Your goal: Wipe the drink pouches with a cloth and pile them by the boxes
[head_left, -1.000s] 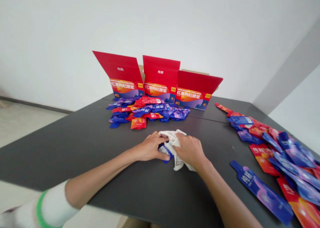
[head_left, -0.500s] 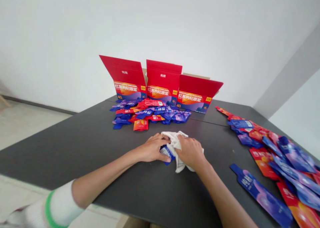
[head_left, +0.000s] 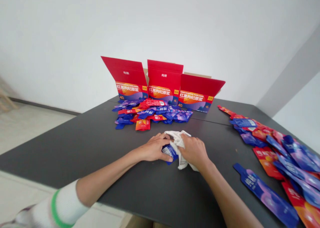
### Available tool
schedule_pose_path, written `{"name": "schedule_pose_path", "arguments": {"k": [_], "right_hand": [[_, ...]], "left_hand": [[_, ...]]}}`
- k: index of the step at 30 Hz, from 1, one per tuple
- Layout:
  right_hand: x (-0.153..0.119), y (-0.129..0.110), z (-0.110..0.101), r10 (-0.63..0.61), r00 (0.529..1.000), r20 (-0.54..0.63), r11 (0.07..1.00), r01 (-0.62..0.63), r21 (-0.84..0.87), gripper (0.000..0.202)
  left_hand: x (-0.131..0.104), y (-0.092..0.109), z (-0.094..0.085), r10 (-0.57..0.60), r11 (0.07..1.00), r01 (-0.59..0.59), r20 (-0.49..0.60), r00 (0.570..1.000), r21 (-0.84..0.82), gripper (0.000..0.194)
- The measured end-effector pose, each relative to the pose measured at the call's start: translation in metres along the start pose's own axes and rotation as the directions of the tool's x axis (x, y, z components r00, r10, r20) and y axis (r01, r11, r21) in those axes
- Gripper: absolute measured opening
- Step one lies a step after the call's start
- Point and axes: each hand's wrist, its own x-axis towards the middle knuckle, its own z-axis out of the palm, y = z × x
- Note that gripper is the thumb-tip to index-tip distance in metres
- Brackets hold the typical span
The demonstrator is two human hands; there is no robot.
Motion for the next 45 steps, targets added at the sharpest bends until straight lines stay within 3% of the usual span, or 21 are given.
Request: {"name": "schedule_pose_path", "arguments": {"k": [2, 7, 10, 12, 16, 20, 25, 29, 31, 35, 39, 43, 45], "right_hand": [[0.001, 0.0, 0.0, 0.069, 0.998, -0.011, 0.997, -0.07, -0.022, 0.025], [-0.002, -0.005, 0.002, -0.152, 0.988, 0.02, 0.987, 0.151, 0.062, 0.028], [0.0, -0.002, 0.002, -0.035, 0.999, 0.025, 0.999, 0.034, 0.036, 0.03], [0.003, 0.004, 0.003, 0.054, 0.998, 0.027, 0.998, -0.055, 0.019, 0.032], [0.005, 0.01, 0.004, 0.076, 0.996, 0.036, 0.997, -0.077, 0.015, 0.036], [0.001, 0.001, 0.004, 0.066, 0.998, 0.008, 0.998, -0.065, -0.017, 0.031], [-0.001, -0.012, 0.003, -0.104, 0.995, -0.001, 0.994, 0.104, 0.028, 0.029], [0.003, -0.009, 0.0, 0.107, 0.994, -0.005, 0.992, -0.107, -0.06, 0.028], [0.003, -0.009, -0.001, 0.089, 0.996, 0.004, 0.994, -0.089, -0.057, 0.027], [0.0, -0.011, 0.0, -0.089, 0.995, 0.043, 0.996, 0.089, 0.012, 0.026], [0.001, -0.009, 0.001, 0.079, 0.997, -0.022, 0.995, -0.08, -0.063, 0.025], [0.0, -0.01, 0.001, -0.102, 0.995, 0.018, 0.995, 0.101, 0.016, 0.027], [0.0, -0.01, 0.001, -0.126, 0.991, 0.033, 0.992, 0.125, 0.025, 0.028]], "left_hand": [[0.0, 0.0, -0.001, -0.017, 1.0, 0.017, -0.001, 1.0, 0.008, 0.06], [0.001, 0.002, -0.002, -0.003, 1.0, 0.003, 0.0, 1.0, 0.001, 0.054], [-0.002, 0.006, -0.001, -0.038, 0.999, 0.038, -0.019, 0.999, 0.026, 0.056], [-0.006, 0.009, 0.0, -0.133, 0.989, 0.138, -0.071, 0.989, 0.056, 0.062], [-0.012, 0.014, 0.002, -0.276, 0.951, 0.287, -0.102, 0.956, 0.113, 0.054], [-0.009, 0.015, 0.001, -0.27, 0.955, 0.275, -0.056, 0.961, 0.114, 0.051], [-0.007, 0.014, 0.0, -0.175, 0.983, 0.176, -0.036, 0.984, 0.048, 0.045], [-0.007, 0.015, 0.001, -0.272, 0.955, 0.278, -0.069, 0.96, 0.106, 0.053], [-0.006, 0.016, 0.001, -0.286, 0.952, 0.291, -0.06, 0.956, 0.094, 0.051], [-0.006, 0.019, 0.001, -0.255, 0.966, 0.257, -0.047, 0.966, 0.039, 0.044], [-0.004, 0.019, 0.001, -0.308, 0.947, 0.313, -0.068, 0.949, 0.071, 0.051], [-0.004, 0.018, 0.002, -0.24, 0.97, 0.241, -0.052, 0.969, 0.026, 0.046], [-0.004, 0.017, 0.003, -0.218, 0.976, 0.219, -0.056, 0.974, 0.006, 0.046]]}}
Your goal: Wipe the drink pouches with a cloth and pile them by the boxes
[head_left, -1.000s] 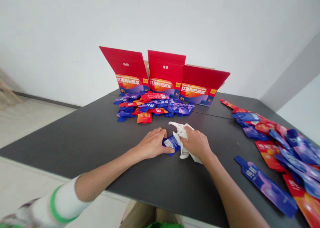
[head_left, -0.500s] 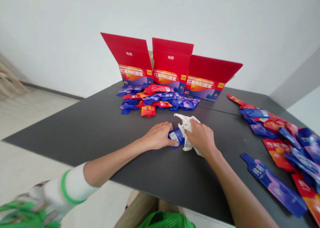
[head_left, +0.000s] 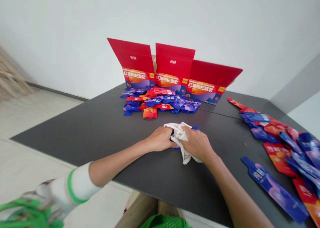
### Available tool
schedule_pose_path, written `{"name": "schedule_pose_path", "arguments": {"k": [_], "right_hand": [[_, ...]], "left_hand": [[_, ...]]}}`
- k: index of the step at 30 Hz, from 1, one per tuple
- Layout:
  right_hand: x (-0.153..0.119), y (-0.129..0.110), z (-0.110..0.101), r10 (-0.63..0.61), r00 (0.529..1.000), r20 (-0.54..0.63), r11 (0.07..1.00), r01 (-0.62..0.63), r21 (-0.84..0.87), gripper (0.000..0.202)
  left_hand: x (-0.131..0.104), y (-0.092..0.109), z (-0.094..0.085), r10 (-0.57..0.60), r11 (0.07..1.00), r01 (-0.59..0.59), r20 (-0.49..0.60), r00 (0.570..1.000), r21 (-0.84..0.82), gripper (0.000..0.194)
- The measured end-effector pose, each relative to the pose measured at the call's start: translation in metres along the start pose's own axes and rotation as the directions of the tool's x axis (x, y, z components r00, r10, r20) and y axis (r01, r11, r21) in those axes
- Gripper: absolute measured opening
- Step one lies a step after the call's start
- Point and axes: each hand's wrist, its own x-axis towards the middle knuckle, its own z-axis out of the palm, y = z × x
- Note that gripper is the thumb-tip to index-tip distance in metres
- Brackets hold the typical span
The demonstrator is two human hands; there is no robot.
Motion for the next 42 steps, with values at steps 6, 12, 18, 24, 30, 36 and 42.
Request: {"name": "schedule_pose_path", "arguments": {"k": [6, 12, 18, 24, 30, 36, 42], "right_hand": [[0.0024, 0.0001, -0.0006, 0.155, 0.988, -0.021, 0.987, -0.156, -0.045, 0.028], [0.0033, 0.0045, -0.0007, 0.176, 0.984, 0.01, 0.983, -0.176, -0.052, 0.031], [0.0014, 0.0032, -0.0009, -0.012, 0.999, 0.049, 1.0, 0.011, 0.019, 0.03], [0.0005, 0.0007, -0.0002, 0.121, 0.993, 0.0, 0.992, -0.121, -0.025, 0.03], [0.0005, 0.0031, -0.003, 0.001, 0.996, 0.084, 0.998, -0.006, 0.063, 0.036], [-0.0005, 0.0082, -0.003, 0.133, 0.991, 0.03, 0.991, -0.133, -0.003, 0.033], [-0.0009, 0.0087, -0.002, 0.125, 0.992, 0.024, 0.992, -0.124, -0.007, 0.033]], "left_hand": [[-0.0004, 0.0003, -0.0003, -0.026, 1.0, 0.026, 0.02, 0.999, -0.002, 0.046], [-0.0019, 0.0003, -0.001, -0.015, 1.0, 0.015, 0.02, 1.0, -0.017, 0.045], [-0.0009, -0.0011, 0.0, 0.06, 0.996, -0.059, 0.011, 0.998, -0.066, 0.038], [0.0004, -0.003, 0.001, 0.023, 0.999, -0.023, -0.001, 1.0, -0.049, 0.05], [-0.0014, -0.0012, -0.0008, 0.079, 0.995, -0.078, 0.008, 0.997, -0.066, 0.039], [-0.0026, -0.0002, 0.0022, 0.017, 0.998, -0.017, -0.006, 1.0, -0.057, 0.04], [-0.0026, -0.0008, 0.003, 0.019, 0.998, -0.019, -0.001, 1.0, -0.061, 0.041]]}}
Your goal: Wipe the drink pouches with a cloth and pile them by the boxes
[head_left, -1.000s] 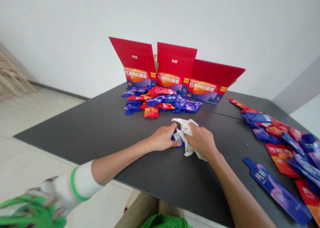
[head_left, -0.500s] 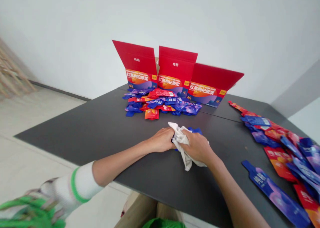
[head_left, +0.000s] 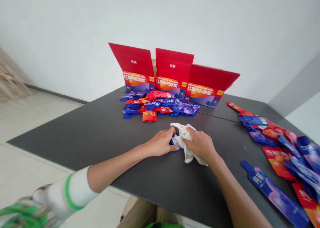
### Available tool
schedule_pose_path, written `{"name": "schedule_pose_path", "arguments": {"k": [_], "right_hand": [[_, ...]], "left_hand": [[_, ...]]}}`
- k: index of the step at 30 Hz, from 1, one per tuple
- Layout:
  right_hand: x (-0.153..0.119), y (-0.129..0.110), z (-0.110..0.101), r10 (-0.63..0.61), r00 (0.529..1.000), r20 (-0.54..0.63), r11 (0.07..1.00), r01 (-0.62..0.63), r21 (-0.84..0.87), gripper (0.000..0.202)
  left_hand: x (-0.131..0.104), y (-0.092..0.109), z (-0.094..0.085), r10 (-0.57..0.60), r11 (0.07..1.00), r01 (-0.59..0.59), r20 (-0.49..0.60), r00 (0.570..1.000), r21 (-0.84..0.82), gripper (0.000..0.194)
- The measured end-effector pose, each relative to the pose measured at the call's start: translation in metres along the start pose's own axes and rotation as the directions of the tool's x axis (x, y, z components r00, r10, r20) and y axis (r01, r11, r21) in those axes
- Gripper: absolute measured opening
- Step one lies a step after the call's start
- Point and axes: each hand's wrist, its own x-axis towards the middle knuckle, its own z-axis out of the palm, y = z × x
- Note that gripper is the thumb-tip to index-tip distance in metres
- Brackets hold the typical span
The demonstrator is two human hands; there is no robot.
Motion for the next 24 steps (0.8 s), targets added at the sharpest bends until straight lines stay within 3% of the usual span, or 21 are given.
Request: {"name": "schedule_pose_path", "arguments": {"k": [2, 6, 11, 16, 20, 24], "right_hand": [[0.0, -0.001, -0.001, 0.058, 0.998, -0.009, 0.998, -0.058, -0.029, 0.034], [-0.002, -0.004, -0.002, -0.139, 0.989, 0.048, 0.989, 0.136, 0.061, 0.031], [-0.002, -0.001, -0.004, 0.008, 1.0, -0.01, 0.999, -0.009, -0.036, 0.028], [-0.006, -0.006, 0.0, -0.181, 0.983, -0.009, 0.981, 0.181, 0.067, 0.025], [-0.001, 0.011, -0.001, 0.044, 0.996, -0.081, 0.999, -0.046, -0.015, 0.026], [0.001, 0.032, -0.005, 0.251, 0.957, -0.144, 0.968, -0.246, 0.052, 0.031]], "left_hand": [[0.0, 0.0, -0.001, -0.016, 1.0, 0.016, -0.005, 1.0, 0.006, 0.043], [-0.001, 0.001, -0.002, 0.067, 0.998, -0.067, 0.003, 0.998, 0.001, 0.033], [-0.003, 0.003, -0.002, -0.02, 1.0, 0.02, -0.013, 1.0, 0.001, 0.042], [-0.004, 0.005, -0.003, 0.031, 0.999, -0.031, -0.035, 0.999, -0.006, 0.029], [0.0, -0.002, -0.006, 0.003, 0.997, -0.011, -0.108, 0.994, -0.078, 0.031], [0.006, -0.014, -0.005, 0.016, 0.934, -0.057, -0.118, 0.993, -0.353, 0.026]]}}
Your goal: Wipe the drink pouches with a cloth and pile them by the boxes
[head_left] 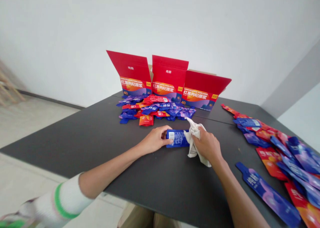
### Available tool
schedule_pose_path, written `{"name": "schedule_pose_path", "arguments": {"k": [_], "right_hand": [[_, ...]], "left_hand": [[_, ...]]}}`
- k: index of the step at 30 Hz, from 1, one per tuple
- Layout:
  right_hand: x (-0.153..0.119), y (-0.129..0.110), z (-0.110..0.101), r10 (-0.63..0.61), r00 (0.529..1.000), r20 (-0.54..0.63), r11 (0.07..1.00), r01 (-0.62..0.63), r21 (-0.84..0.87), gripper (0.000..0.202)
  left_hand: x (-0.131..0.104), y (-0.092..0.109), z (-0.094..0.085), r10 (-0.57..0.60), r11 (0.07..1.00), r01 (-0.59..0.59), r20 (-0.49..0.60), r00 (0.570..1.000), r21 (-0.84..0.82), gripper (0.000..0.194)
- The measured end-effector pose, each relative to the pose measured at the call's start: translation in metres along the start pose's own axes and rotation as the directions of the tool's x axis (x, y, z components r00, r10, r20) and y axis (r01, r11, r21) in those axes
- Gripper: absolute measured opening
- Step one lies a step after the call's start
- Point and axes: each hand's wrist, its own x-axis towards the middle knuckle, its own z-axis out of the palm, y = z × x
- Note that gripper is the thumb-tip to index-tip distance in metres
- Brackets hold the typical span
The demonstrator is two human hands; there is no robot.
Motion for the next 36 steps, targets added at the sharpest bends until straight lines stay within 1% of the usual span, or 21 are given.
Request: {"name": "schedule_pose_path", "arguments": {"k": [1, 3, 5, 7, 8, 9, 12, 13, 15, 17, 18, 19, 22, 23, 26, 27, 28, 31, 32, 33, 36], "right_hand": [[-0.001, 0.0, 0.0, 0.008, 1.0, -0.012, 0.999, -0.008, 0.037, 0.031], [-0.006, -0.009, 0.001, -0.03, 0.999, -0.03, 0.995, 0.033, 0.097, 0.03], [-0.013, -0.024, 0.004, -0.124, 0.991, -0.049, 0.986, 0.129, 0.108, 0.027], [-0.018, -0.037, 0.008, -0.223, 0.973, -0.058, 0.971, 0.227, 0.073, 0.026], [-0.019, -0.04, 0.009, -0.245, 0.968, -0.057, 0.968, 0.248, 0.047, 0.026], [-0.018, -0.042, 0.009, -0.238, 0.97, -0.053, 0.971, 0.239, 0.018, 0.026], [-0.015, -0.038, 0.008, -0.111, 0.993, -0.044, 0.993, 0.108, -0.055, 0.026], [-0.014, -0.036, 0.007, -0.106, 0.994, -0.04, 0.993, 0.103, -0.065, 0.025], [-0.014, -0.034, 0.005, -0.212, 0.977, -0.027, 0.976, 0.211, -0.05, 0.025], [-0.016, -0.034, 0.005, -0.333, 0.943, -0.009, 0.943, 0.333, -0.024, 0.026], [-0.016, -0.034, 0.005, -0.345, 0.939, -0.005, 0.938, 0.345, -0.026, 0.027], [-0.015, -0.034, 0.005, -0.314, 0.949, -0.008, 0.949, 0.313, -0.041, 0.026], [-0.014, -0.032, 0.006, -0.152, 0.988, -0.032, 0.985, 0.148, -0.093, 0.025], [-0.014, -0.032, 0.007, -0.158, 0.987, -0.029, 0.984, 0.155, -0.089, 0.024], [-0.015, -0.032, 0.008, -0.31, 0.951, 0.019, 0.95, 0.311, -0.035, 0.024], [-0.015, -0.032, 0.009, -0.333, 0.942, 0.032, 0.942, 0.334, -0.033, 0.025], [-0.015, -0.032, 0.009, -0.317, 0.948, 0.038, 0.947, 0.318, -0.048, 0.026], [-0.011, -0.029, 0.01, -0.139, 0.99, 0.025, 0.981, 0.141, -0.131, 0.032], [-0.01, -0.029, 0.01, -0.12, 0.992, 0.026, 0.983, 0.122, -0.137, 0.033], [-0.01, -0.029, 0.011, -0.14, 0.989, 0.038, 0.982, 0.143, -0.125, 0.032], [-0.011, -0.03, 0.012, -0.297, 0.951, 0.081, 0.952, 0.301, -0.047, 0.03]], "left_hand": [[0.001, -0.002, 0.001, 0.001, 0.998, 0.001, 0.024, 1.0, -0.07, 0.025], [0.001, -0.004, 0.003, -0.003, 0.989, 0.015, 0.081, 0.997, -0.145, 0.025], [0.0, -0.003, 0.007, -0.008, 0.993, 0.018, 0.087, 0.996, -0.119, 0.024], [-0.001, -0.001, 0.01, -0.003, 0.999, 0.005, 0.047, 0.999, -0.038, 0.024], [-0.001, 0.001, 0.011, -0.004, 1.0, 0.004, 0.033, 0.999, 0.001, 0.023], [-0.001, 0.002, 0.011, -0.01, 1.0, 0.009, 0.027, 1.0, 0.029, 0.022], [0.0, 0.005, 0.013, -0.044, 0.996, 0.04, 0.048, 0.998, 0.078, 0.02], [0.0, 0.006, 0.014, -0.047, 0.994, 0.042, 0.047, 0.998, 0.097, 0.02], [0.0, 0.007, 0.015, -0.006, 0.99, 0.004, 0.015, 1.0, 0.141, 0.019], [0.0, 0.008, 0.017, 0.05, 0.983, -0.046, -0.017, 0.999, 0.18, 0.022], [0.0, 0.009, 0.017, 0.06, 0.98, -0.055, -0.022, 0.998, 0.192, 0.024], [0.0, 0.009, 0.017, 0.052, 0.978, -0.047, -0.017, 0.999, 0.202, 0.024], [0.0, 0.008, 0.017, -0.016, 0.974, 0.015, 0.006, 1.0, 0.227, 0.022], [0.0, 0.008, 0.017, -0.012, 0.974, 0.011, 0.003, 1.0, 0.228, 0.022], [0.002, 0.006, 0.017, 0.063, 0.976, -0.058, -0.015, 0.998, 0.211, 0.022], [0.002, 0.006, 0.016, 0.079, 0.976, -0.074, -0.016, 0.997, 0.205, 0.024], [0.001, 0.006, 0.016, 0.079, 0.976, -0.075, -0.012, 0.997, 0.204, 0.025], [0.001, 0.007, 0.015, 0.007, 0.974, -0.009, 0.01, 1.0, 0.227, 0.026], [0.0, 0.007, 0.015, -0.006, 0.973, 0.002, 0.014, 1.0, 0.23, 0.026], [0.0, 0.007, 0.015, 0.005, 0.974, -0.008, 0.014, 1.0, 0.226, 0.027], [0.0, 0.006, 0.015, 0.105, 0.973, -0.103, -0.002, 0.994, 0.205, 0.031]]}}
